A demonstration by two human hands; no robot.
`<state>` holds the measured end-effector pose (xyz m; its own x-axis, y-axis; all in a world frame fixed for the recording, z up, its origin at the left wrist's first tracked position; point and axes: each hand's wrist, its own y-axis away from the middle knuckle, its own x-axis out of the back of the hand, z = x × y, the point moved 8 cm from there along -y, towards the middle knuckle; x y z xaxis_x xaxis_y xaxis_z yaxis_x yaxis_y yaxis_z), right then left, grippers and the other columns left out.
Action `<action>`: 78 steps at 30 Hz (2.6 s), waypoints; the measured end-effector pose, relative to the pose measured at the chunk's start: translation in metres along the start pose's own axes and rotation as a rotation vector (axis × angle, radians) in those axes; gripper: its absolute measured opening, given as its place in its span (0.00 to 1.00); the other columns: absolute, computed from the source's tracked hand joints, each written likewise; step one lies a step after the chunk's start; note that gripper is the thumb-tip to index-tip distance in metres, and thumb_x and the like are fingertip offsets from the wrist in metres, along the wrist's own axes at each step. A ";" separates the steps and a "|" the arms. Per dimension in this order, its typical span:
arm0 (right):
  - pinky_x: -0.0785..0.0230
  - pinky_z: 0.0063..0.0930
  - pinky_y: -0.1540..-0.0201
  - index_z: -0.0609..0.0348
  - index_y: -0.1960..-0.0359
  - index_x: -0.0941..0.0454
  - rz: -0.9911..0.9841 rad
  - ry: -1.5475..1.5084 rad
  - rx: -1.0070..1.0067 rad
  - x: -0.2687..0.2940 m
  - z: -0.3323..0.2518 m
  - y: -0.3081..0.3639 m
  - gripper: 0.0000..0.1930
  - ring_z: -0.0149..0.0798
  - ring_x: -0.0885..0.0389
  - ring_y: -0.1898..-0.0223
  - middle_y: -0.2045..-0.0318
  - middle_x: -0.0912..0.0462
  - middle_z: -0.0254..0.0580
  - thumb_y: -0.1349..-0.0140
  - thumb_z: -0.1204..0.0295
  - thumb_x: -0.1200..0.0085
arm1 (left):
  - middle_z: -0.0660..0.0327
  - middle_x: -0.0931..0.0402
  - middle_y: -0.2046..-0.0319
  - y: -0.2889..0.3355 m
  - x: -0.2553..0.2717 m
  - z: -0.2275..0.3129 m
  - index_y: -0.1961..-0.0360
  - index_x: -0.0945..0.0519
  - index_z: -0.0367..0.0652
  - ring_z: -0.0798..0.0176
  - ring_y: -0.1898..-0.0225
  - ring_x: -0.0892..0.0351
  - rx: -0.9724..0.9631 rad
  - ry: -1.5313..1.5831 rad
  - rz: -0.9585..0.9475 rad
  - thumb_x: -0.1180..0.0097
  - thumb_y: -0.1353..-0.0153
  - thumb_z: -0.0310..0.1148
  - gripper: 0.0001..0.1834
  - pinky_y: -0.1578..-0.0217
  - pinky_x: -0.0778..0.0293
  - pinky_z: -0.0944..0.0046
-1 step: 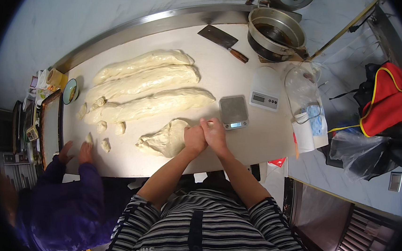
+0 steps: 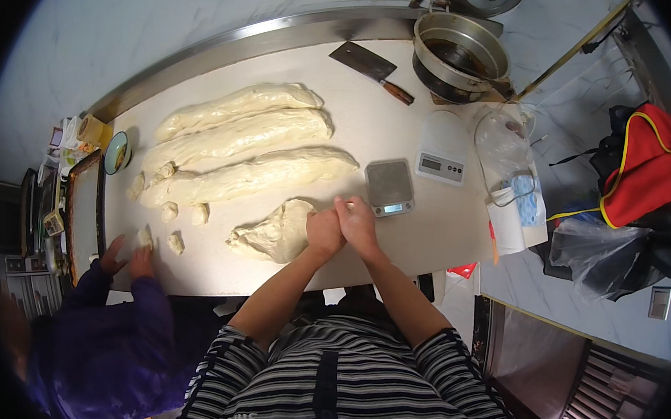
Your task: The person brushes egg wash onto long strips of dough, then portions the dough into small pieces and weighs each piece on a digital scale. The person shapes the weighed pieces into small balls and places them on the table.
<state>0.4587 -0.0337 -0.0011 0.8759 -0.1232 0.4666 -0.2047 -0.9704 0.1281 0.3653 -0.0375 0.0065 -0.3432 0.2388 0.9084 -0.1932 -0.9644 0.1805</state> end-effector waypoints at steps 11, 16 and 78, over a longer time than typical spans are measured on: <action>0.29 0.47 0.63 0.66 0.68 0.24 -0.167 0.079 -0.021 0.007 0.006 -0.016 0.16 0.62 0.21 0.67 0.71 0.20 0.61 0.39 0.61 0.49 | 0.50 0.17 0.68 -0.016 -0.006 0.003 0.70 0.18 0.44 0.48 0.63 0.17 0.030 -0.068 -0.243 0.50 0.45 0.41 0.14 0.61 0.23 0.51; 0.32 0.34 0.73 0.64 0.70 0.23 -0.258 -0.085 -0.117 0.017 0.010 -0.013 0.14 0.38 0.23 0.77 0.77 0.20 0.46 0.41 0.62 0.45 | 0.55 0.16 0.63 -0.022 -0.005 0.008 0.64 0.15 0.50 0.54 0.56 0.17 0.080 -0.182 -0.327 0.50 0.44 0.45 0.16 0.56 0.25 0.53; 0.30 0.28 0.67 0.64 0.68 0.22 -0.252 0.043 -0.254 0.107 0.032 -0.042 0.19 0.31 0.22 0.70 0.73 0.20 0.39 0.43 0.56 0.38 | 0.45 0.24 0.57 -0.020 0.015 -0.027 0.53 0.26 0.39 0.45 0.48 0.25 -0.073 0.145 -0.251 0.34 0.55 0.42 0.29 0.50 0.27 0.51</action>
<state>0.5749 -0.0129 0.0154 0.8946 0.1274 0.4284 -0.0915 -0.8860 0.4546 0.3395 -0.0115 0.0066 -0.4030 0.4873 0.7747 -0.3523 -0.8638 0.3601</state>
